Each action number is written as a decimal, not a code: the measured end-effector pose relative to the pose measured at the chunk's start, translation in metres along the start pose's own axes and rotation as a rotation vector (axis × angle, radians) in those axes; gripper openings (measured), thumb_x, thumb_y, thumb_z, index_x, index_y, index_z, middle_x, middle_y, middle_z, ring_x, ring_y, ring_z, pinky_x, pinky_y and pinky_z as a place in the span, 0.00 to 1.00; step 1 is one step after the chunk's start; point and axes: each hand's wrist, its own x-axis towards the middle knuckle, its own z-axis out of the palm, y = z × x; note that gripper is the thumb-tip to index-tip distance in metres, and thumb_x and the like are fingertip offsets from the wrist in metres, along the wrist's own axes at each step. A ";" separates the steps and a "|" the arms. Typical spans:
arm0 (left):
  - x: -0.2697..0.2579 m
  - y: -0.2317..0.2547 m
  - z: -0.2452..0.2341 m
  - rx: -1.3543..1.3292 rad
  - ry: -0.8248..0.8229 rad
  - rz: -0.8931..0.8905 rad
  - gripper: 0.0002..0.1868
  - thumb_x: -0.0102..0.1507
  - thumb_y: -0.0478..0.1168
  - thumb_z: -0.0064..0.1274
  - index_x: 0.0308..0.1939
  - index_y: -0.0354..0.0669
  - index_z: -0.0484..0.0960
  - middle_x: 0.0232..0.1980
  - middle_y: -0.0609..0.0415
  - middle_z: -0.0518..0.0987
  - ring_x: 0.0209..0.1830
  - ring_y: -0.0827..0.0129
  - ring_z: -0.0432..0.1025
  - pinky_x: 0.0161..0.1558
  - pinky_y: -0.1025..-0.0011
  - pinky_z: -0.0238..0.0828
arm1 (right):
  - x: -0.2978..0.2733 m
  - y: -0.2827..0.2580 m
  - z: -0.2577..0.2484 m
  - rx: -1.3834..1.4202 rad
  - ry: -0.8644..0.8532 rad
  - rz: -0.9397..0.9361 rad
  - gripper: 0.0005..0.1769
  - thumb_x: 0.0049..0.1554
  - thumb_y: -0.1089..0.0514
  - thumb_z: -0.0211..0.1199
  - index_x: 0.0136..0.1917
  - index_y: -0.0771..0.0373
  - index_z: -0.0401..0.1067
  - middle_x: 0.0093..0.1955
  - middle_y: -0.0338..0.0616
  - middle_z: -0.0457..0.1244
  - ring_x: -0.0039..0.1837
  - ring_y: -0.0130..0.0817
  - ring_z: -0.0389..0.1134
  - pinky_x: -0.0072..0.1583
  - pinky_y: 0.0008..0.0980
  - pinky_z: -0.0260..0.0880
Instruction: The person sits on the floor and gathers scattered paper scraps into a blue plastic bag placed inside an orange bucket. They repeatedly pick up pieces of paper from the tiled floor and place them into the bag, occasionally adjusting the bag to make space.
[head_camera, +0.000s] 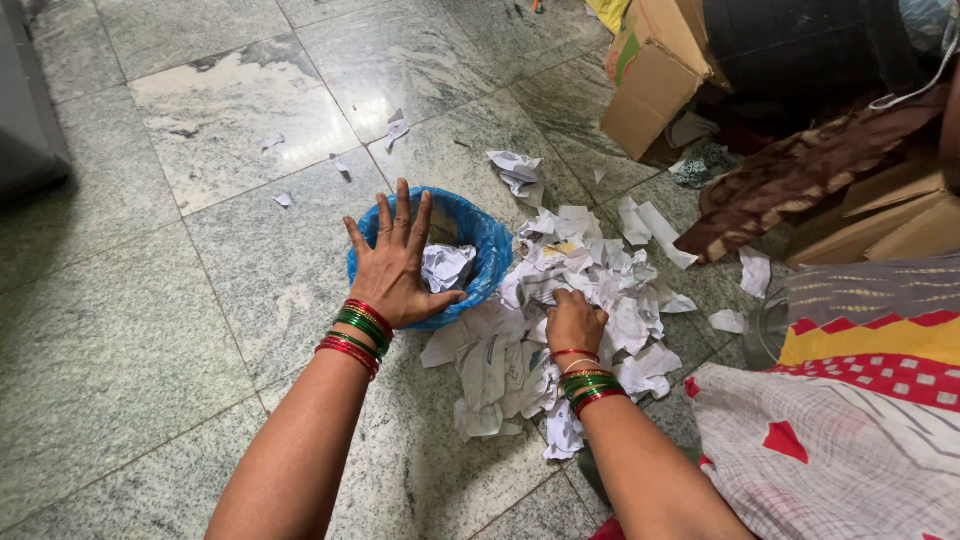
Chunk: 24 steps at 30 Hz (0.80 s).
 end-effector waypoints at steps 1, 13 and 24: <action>0.000 0.001 0.000 -0.007 -0.012 -0.006 0.78 0.41 0.83 0.57 0.81 0.54 0.33 0.84 0.42 0.32 0.83 0.35 0.34 0.67 0.19 0.22 | 0.000 0.004 0.003 0.048 0.034 0.020 0.14 0.55 0.54 0.67 0.55 0.53 0.78 0.55 0.47 0.68 0.57 0.49 0.70 0.62 0.53 0.62; 0.000 -0.005 0.016 -0.067 0.029 -0.036 0.52 0.65 0.77 0.27 0.83 0.57 0.31 0.86 0.45 0.30 0.86 0.39 0.35 0.73 0.26 0.21 | 0.033 -0.075 -0.064 1.338 0.431 0.232 0.07 0.57 0.70 0.55 0.48 0.67 0.72 0.50 0.48 0.70 0.52 0.36 0.75 0.57 0.34 0.78; 0.003 -0.007 0.022 -0.069 0.074 -0.035 0.49 0.61 0.73 0.36 0.81 0.68 0.37 0.84 0.47 0.25 0.80 0.39 0.47 0.70 0.23 0.21 | -0.036 -0.140 -0.123 0.446 -0.065 -0.478 0.24 0.58 0.63 0.50 0.67 0.62 0.61 0.61 0.53 0.64 0.58 0.48 0.68 0.57 0.43 0.72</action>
